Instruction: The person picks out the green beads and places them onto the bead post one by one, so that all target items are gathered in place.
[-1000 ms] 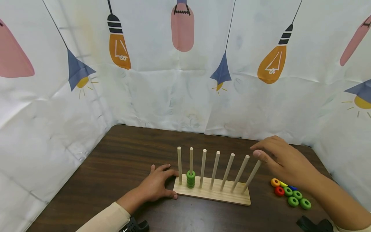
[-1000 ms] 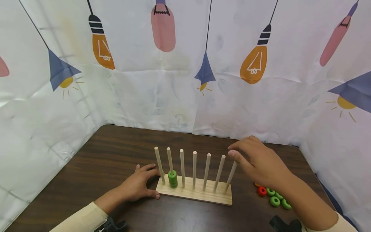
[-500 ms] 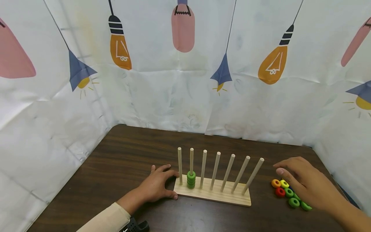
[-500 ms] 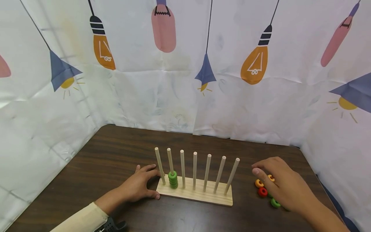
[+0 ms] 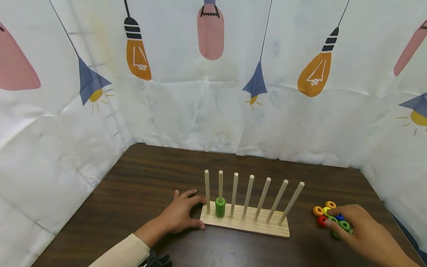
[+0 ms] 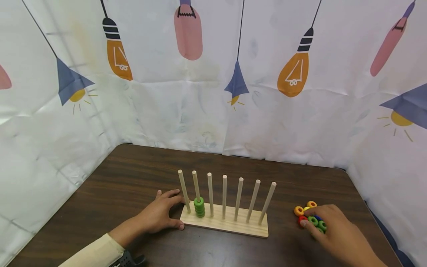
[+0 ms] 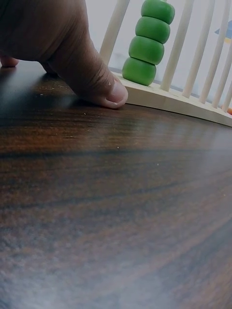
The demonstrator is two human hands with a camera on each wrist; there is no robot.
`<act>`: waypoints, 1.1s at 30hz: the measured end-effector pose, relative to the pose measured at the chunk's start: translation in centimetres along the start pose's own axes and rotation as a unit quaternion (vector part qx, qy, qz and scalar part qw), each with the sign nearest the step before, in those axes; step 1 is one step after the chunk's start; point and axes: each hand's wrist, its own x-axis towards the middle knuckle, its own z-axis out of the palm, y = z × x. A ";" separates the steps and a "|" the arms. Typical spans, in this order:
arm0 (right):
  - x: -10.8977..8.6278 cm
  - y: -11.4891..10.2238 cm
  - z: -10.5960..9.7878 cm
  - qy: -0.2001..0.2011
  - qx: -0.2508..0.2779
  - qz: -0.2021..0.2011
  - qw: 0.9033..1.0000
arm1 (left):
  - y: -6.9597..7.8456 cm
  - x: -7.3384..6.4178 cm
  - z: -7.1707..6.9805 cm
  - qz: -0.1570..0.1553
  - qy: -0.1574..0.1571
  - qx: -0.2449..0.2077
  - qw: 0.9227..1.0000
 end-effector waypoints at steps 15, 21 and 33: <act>-1.2 2.7 2.8 -0.047 -0.049 -0.008 0.998 | 0.1 0.0 0.0 0.000 0.006 0.002 1.000; -1.3 3.1 3.3 -0.049 -0.056 -0.016 0.997 | 0.1 -0.1 0.1 0.001 0.003 -0.002 1.000; -1.0 4.7 3.6 -0.077 -0.081 0.010 0.994 | 0.4 -0.1 -0.1 0.003 0.005 -0.005 1.000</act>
